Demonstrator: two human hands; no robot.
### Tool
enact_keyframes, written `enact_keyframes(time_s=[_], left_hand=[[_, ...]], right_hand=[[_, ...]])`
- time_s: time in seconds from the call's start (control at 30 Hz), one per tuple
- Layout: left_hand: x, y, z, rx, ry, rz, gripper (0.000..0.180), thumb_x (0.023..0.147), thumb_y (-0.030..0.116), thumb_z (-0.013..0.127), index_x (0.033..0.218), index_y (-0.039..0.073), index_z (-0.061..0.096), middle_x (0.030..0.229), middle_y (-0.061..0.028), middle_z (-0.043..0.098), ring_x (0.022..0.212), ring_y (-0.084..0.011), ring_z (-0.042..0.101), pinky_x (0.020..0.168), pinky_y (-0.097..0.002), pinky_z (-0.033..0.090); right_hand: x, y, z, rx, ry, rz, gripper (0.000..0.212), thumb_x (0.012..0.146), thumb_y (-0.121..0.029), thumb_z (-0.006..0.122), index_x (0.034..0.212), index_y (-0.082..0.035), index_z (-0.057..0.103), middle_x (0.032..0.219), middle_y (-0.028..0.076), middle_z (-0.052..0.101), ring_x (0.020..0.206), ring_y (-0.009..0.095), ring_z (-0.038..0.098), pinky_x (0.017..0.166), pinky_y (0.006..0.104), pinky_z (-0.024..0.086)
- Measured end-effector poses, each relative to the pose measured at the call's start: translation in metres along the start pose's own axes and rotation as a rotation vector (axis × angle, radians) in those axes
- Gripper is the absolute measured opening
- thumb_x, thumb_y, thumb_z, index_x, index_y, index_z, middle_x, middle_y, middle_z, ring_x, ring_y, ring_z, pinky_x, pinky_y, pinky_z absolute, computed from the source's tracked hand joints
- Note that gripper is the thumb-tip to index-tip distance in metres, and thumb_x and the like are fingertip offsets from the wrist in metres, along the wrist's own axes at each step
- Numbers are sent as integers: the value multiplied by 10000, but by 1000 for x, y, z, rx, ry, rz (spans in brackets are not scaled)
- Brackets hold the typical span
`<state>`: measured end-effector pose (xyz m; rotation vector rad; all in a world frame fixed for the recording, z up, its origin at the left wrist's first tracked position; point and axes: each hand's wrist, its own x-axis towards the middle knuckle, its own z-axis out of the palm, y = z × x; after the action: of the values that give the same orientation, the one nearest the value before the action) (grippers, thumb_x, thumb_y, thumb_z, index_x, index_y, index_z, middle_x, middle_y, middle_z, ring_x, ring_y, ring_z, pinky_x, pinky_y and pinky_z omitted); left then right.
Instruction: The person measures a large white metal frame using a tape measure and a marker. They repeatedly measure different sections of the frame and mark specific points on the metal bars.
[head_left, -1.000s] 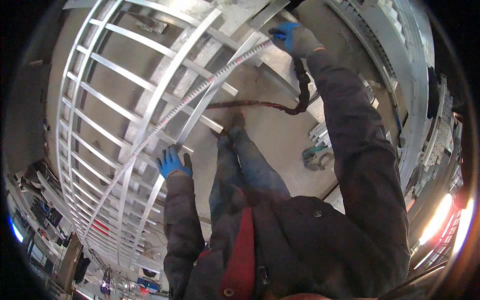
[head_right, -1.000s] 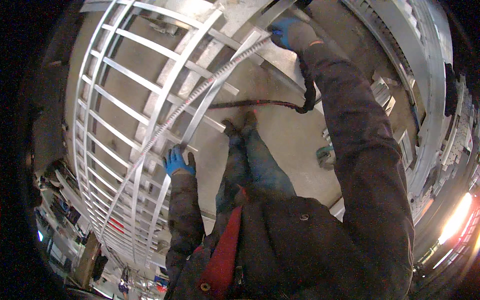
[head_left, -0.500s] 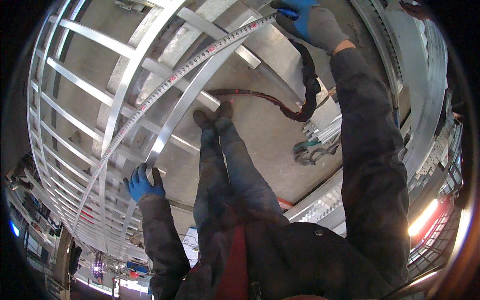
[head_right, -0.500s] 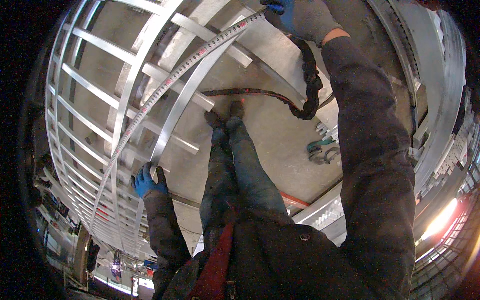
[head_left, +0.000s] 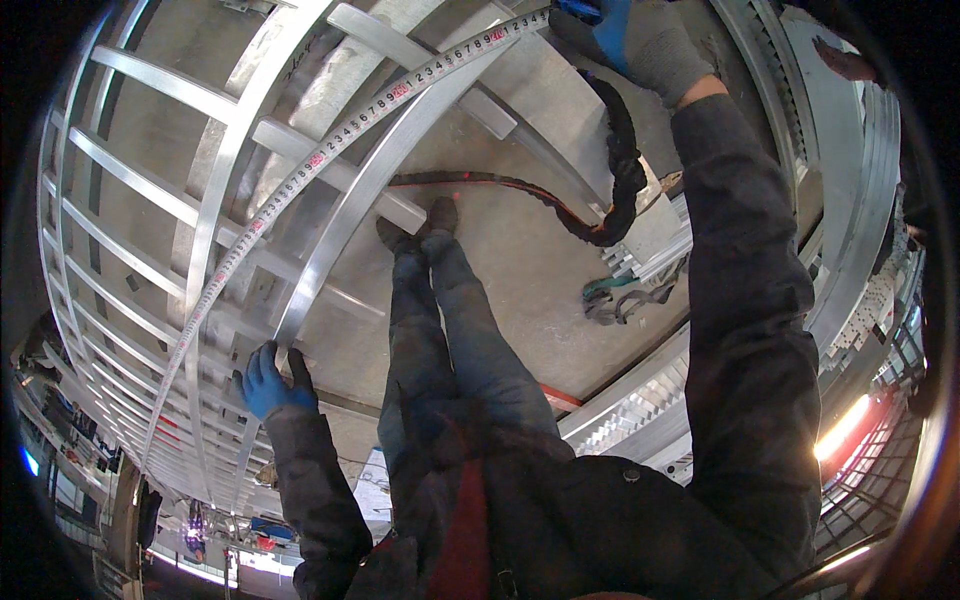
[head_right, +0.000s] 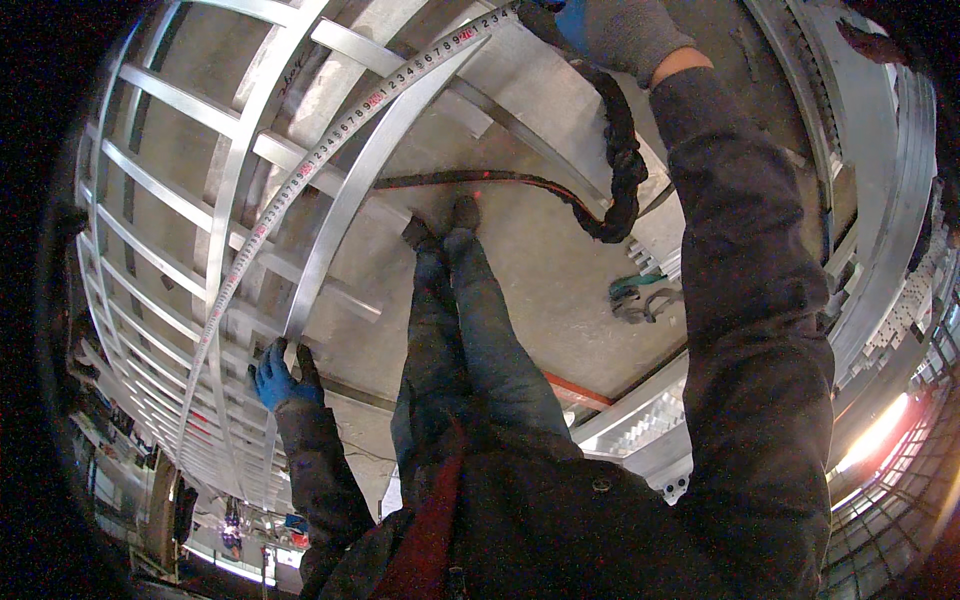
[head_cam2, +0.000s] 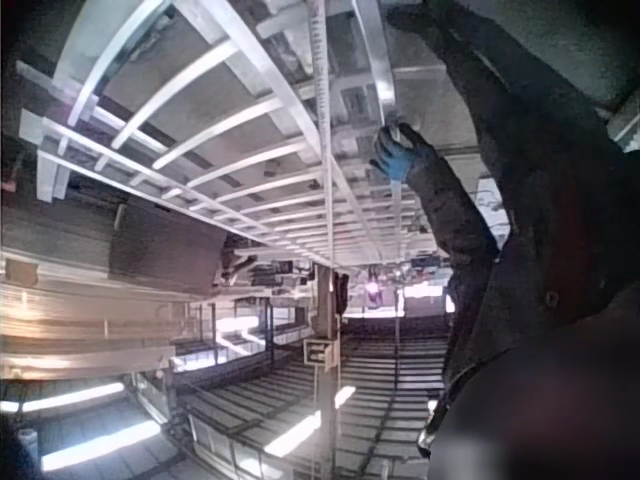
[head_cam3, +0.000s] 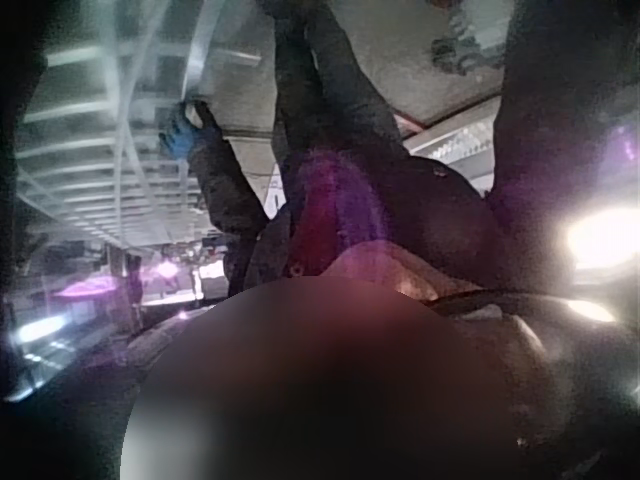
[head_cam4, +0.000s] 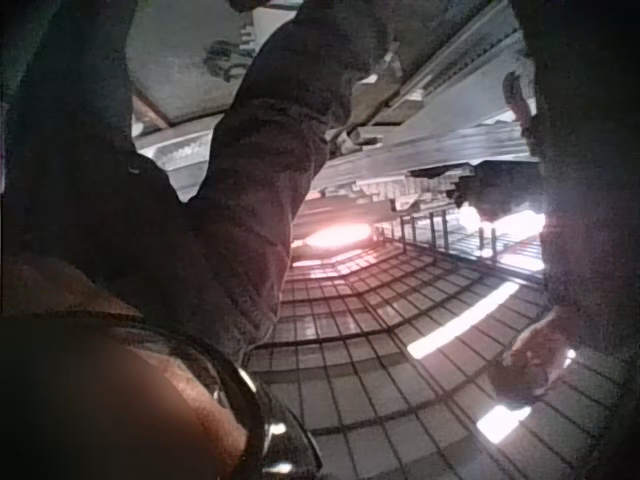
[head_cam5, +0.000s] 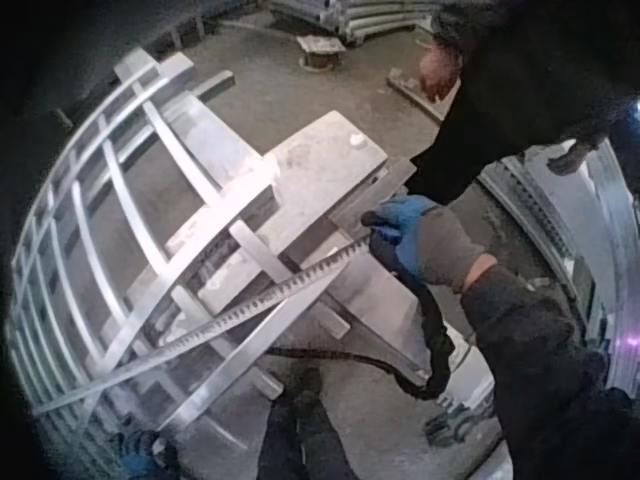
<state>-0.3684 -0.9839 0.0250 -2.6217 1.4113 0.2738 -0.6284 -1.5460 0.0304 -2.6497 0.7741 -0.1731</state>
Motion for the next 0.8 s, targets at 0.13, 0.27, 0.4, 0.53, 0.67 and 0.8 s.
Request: enact_keyframes(time_s=[0.13,0.27,0.4,0.53,0.67,0.8], left_hand=[[0,2,-1,3,-2,-15,365,898,311,769,1190,107,686,1191,-114,712,1150,-312,662,1141,-591,369],[0,1,-1,-3,32,8,364,897,308,770,1192,112,685,1184,-111,712,1140,-311,666,1135,-595,371],[0,0,-1,-27,-14,-5,348,920,297,764,1201,113,673,1234,-113,702,1184,-329,647,1148,-554,364],[1,-1,-1,-19,1,4,355,904,305,769,1188,110,681,1195,-111,706,1152,-323,659,1138,-585,369],[3,1,-3,-26,31,23,353,901,307,765,1180,105,685,1175,-112,708,1136,-324,663,1139,-596,367],[5,1,-3,-22,14,28,354,899,296,761,1185,101,686,1176,-119,708,1130,-330,662,1133,-591,374]], right_hand=[[-3,-3,1,11,58,-4,340,867,-306,729,1124,-85,764,988,180,738,893,366,700,786,440,568],[-5,-8,-2,51,10,87,368,862,-303,747,1155,-81,758,995,172,743,891,341,713,786,421,575],[-3,-11,-5,209,-70,209,368,866,-289,751,1163,-72,756,998,169,745,898,321,726,793,402,581],[-3,-12,-6,94,-27,127,358,875,-283,743,1159,-66,756,1011,177,743,904,314,734,799,398,585],[-3,-11,-3,72,-17,125,354,880,-281,735,1154,-57,755,1026,181,740,914,320,737,797,402,586],[-3,-8,2,168,8,92,363,881,-289,730,1147,-44,753,1035,192,739,918,323,740,799,406,587]])
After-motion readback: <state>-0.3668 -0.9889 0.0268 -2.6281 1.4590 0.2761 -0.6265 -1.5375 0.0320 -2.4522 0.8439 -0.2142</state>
